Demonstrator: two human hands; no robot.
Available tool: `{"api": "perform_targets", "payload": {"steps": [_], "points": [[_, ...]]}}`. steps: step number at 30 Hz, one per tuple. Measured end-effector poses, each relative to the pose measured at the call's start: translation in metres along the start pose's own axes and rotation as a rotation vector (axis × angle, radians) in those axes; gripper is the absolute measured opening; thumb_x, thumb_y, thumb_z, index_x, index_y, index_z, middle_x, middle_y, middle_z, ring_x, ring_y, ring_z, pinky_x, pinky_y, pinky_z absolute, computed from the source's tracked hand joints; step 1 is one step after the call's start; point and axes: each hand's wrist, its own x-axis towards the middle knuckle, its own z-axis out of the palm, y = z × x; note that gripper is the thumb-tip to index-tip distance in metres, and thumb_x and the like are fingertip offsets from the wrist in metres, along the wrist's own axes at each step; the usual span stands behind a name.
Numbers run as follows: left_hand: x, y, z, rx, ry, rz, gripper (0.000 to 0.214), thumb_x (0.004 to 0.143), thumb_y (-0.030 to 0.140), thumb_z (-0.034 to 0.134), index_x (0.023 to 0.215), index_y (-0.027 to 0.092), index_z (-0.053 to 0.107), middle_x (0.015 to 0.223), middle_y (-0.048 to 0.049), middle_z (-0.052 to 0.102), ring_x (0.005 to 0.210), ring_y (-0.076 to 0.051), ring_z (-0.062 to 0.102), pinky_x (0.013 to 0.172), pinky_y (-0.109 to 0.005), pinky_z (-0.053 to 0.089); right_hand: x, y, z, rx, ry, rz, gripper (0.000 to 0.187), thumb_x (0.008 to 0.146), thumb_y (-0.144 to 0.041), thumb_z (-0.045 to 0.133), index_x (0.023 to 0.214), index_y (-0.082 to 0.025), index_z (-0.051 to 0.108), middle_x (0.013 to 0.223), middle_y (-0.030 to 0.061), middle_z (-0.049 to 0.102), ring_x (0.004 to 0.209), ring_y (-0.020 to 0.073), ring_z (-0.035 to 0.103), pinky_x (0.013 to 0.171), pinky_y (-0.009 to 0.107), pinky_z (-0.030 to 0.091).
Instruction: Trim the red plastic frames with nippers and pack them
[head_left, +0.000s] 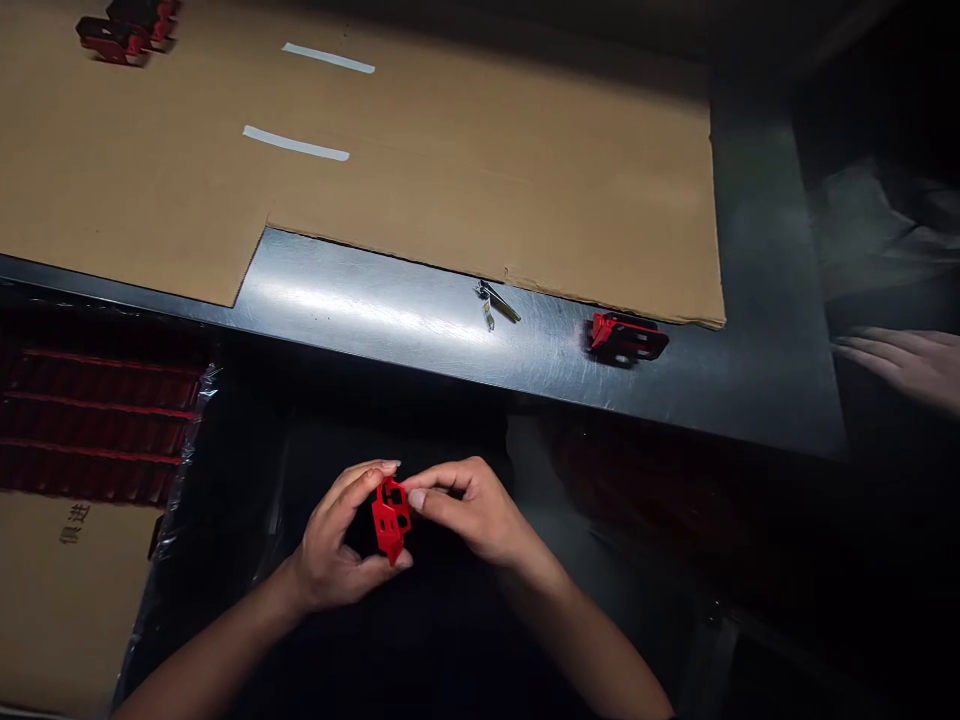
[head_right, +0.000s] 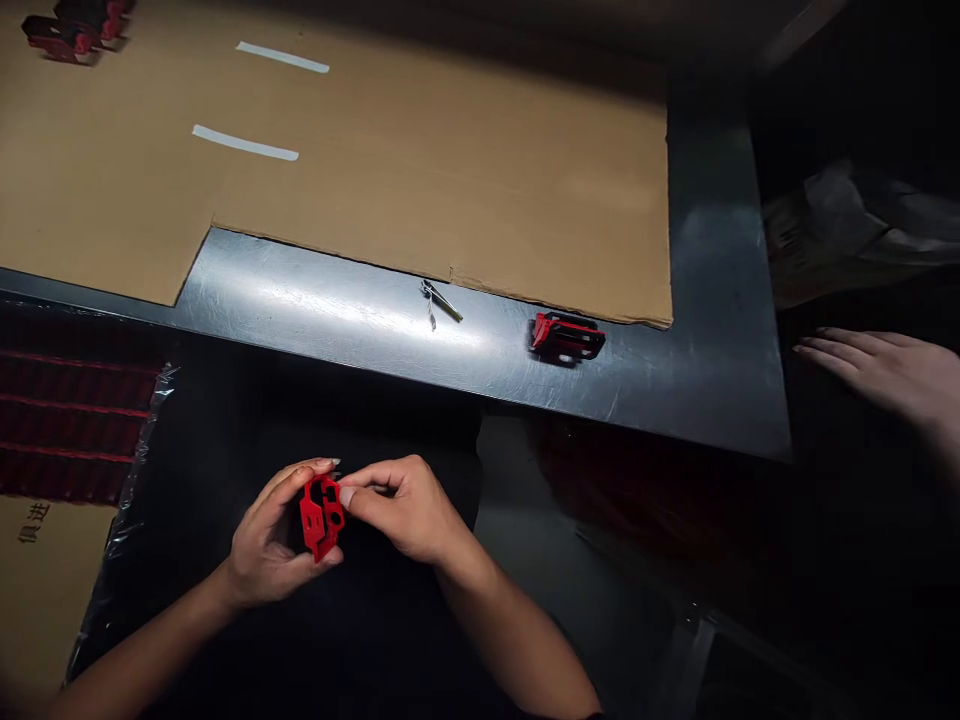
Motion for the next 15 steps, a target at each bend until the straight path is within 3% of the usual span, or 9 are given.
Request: {"api": "perform_targets", "payload": {"steps": [5, 15], "points": [[0.0016, -0.0015, 0.0009, 0.083, -0.02, 0.084, 0.084, 0.084, 0.037, 0.077, 0.154, 0.013, 0.036, 0.128, -0.019, 0.064, 0.122, -0.026, 0.063, 0.097, -0.04, 0.06, 0.0026, 0.0054, 0.003, -0.048, 0.047, 0.009, 0.017, 0.081, -0.03, 0.073, 0.079, -0.015, 0.081, 0.066, 0.0023, 0.072, 0.055, 0.01, 0.054, 0.053, 0.023, 0.037], [0.0016, -0.0045, 0.0022, 0.145, -0.029, 0.181, 0.081, 0.084, 0.031, 0.077, 0.154, 0.015, 0.038, 0.127, -0.0181, 0.067, 0.119, -0.026, 0.067, 0.092, -0.038, 0.063, 0.0025, 0.0057, 0.0089, -0.094, 0.102, 0.081, 0.01, 0.076, -0.022, 0.072, 0.07, -0.015, 0.077, 0.062, -0.0006, 0.069, 0.056, 0.0094, 0.054, 0.052, 0.021, 0.037]]}}
